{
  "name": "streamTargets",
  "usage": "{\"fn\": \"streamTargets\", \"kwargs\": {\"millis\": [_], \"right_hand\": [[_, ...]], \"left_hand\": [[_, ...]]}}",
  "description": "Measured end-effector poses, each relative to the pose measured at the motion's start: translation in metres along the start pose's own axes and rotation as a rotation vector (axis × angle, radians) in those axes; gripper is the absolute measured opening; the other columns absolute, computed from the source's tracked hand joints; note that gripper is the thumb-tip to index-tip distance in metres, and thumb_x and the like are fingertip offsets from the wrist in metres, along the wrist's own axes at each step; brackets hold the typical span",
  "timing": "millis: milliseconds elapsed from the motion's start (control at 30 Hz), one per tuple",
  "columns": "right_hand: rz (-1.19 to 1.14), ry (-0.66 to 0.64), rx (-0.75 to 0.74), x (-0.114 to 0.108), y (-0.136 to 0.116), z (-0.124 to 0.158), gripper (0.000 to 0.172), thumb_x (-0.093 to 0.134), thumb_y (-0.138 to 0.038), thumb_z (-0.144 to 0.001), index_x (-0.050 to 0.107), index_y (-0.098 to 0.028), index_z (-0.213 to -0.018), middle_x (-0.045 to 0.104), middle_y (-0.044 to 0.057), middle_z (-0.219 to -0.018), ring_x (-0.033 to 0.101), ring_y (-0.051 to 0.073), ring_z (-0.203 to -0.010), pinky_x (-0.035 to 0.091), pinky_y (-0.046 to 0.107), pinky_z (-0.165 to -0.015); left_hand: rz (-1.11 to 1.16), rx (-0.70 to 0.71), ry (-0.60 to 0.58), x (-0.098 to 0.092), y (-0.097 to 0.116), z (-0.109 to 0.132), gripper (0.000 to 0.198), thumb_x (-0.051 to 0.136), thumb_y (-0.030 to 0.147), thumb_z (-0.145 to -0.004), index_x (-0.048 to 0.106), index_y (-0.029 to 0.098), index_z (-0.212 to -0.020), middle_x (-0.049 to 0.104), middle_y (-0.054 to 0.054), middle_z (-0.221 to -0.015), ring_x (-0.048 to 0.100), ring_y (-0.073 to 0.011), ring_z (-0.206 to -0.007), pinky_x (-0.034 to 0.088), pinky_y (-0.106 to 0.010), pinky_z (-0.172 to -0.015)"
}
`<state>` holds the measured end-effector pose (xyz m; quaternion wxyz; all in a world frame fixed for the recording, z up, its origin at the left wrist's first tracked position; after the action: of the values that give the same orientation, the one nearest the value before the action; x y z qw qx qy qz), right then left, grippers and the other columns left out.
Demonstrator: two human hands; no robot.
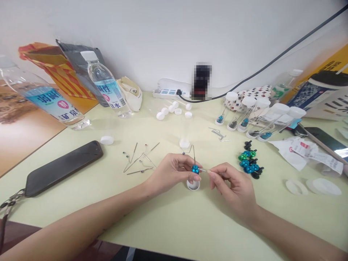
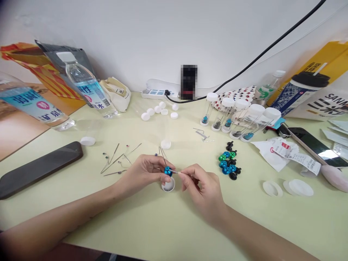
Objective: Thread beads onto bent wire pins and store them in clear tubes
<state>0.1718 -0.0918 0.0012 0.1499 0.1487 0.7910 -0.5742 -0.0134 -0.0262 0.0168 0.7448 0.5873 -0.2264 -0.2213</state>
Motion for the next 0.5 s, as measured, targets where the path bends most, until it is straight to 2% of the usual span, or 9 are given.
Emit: {"fn": "streamTargets", "kwargs": {"millis": [233,500], "right_hand": [[-0.002,-0.009,0.012,-0.0010,0.0007,0.0006,0.012,0.053,-0.023,-0.091,0.058,-0.020,-0.080,0.058,-0.004,-0.057,0.045,0.008,-0.044,0.032,0.023,-0.042],[0.001,-0.011,0.041,0.0000,0.0008,0.0001,0.016,0.052,-0.026,-0.091,0.059,-0.020,-0.079,0.059,-0.002,-0.058,0.047,0.009,-0.044,0.035,0.023,-0.044]], "left_hand": [[0.004,-0.018,0.024,-0.0006,-0.0016,0.0004,0.027,0.079,0.025,-0.064,0.070,0.013,-0.086,0.067,-0.005,-0.081,0.063,-0.0170,-0.076,0.053,-0.028,-0.066],[-0.004,0.014,0.019,0.0007,-0.0036,0.0001,0.025,0.079,0.026,-0.066,0.070,0.013,-0.085,0.067,-0.005,-0.083,0.063,-0.0151,-0.075,0.053,-0.027,-0.067]]}}
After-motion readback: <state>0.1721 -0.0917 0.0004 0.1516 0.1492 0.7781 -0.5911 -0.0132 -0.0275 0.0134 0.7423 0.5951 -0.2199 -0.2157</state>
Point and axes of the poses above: each hand's wrist, its own z-axis away from the middle knuckle, its own x-axis out of the palm, y = z × x, the point moved 1 cm from there along -z, towards the middle knuckle
